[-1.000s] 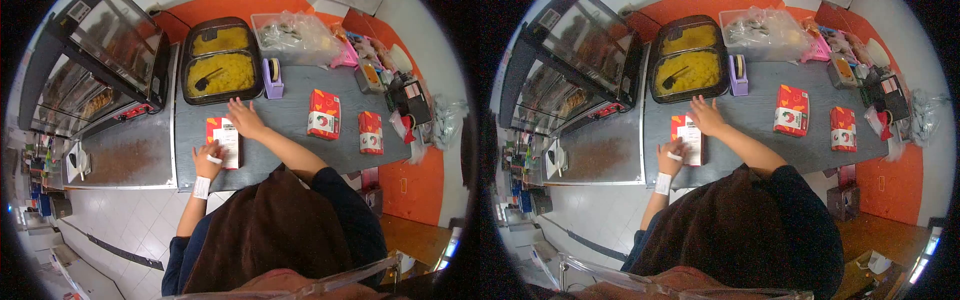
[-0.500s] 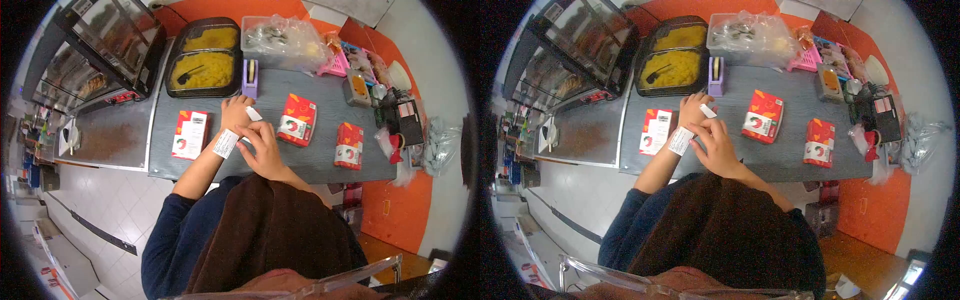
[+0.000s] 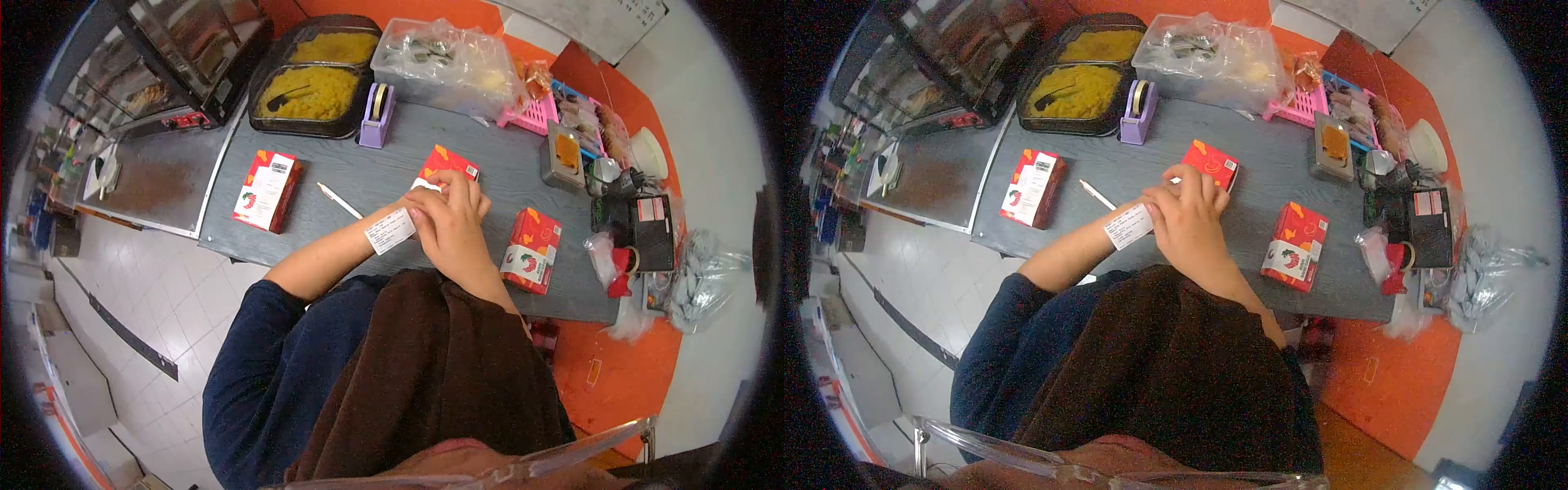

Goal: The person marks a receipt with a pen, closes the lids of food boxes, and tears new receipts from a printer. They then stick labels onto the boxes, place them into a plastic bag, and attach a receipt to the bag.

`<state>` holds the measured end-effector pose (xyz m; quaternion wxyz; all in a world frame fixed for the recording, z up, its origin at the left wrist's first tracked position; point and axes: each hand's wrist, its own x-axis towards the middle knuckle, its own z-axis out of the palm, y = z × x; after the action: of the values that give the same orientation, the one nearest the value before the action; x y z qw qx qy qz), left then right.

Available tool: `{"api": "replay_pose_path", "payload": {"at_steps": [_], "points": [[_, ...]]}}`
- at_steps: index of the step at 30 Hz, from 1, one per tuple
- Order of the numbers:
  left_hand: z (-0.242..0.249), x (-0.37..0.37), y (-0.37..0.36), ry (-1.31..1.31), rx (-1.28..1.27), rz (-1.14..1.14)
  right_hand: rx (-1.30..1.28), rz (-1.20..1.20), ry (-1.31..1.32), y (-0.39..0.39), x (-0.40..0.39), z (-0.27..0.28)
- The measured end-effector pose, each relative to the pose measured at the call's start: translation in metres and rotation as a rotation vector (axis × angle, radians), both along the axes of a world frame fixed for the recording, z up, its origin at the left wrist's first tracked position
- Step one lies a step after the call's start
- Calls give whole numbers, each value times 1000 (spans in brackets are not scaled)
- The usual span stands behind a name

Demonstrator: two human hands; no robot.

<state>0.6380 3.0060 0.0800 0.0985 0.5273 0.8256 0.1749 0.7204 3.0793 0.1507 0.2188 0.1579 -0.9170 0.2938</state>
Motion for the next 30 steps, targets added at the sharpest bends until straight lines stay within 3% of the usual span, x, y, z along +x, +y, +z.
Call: {"api": "replay_pose_path", "payload": {"at_steps": [3,6,8,12,14,17,20,21,23,26,28,30], "points": [[-7,3,9,-115,-19,-126,18,2,-21,20,1,9],[-10,2,7,-218,-25,-227,-168,40,23,55,-7,4],[29,13,0,-300,-127,-119,-525,100,-201,75,-9,-5],[31,20,0,-304,-115,-115,-624,270,-339,90,-10,-7],[34,21,1,-330,-102,-172,-461,483,-376,95,-10,-3],[40,24,2,-372,-88,-209,-454,602,-382,92,-10,3],[29,25,4,-373,18,-169,-550,489,-307,83,-15,11],[3,21,8,-374,14,-171,-553,487,-305,77,-17,12],[-61,9,20,33,439,-90,-42,452,-156,61,-22,13],[-54,3,16,-21,391,-26,99,438,-103,42,-19,11],[-45,0,10,-76,345,52,31,444,-95,41,-20,2],[-36,-2,4,-134,297,124,-560,603,-168,43,-18,-3]]}}
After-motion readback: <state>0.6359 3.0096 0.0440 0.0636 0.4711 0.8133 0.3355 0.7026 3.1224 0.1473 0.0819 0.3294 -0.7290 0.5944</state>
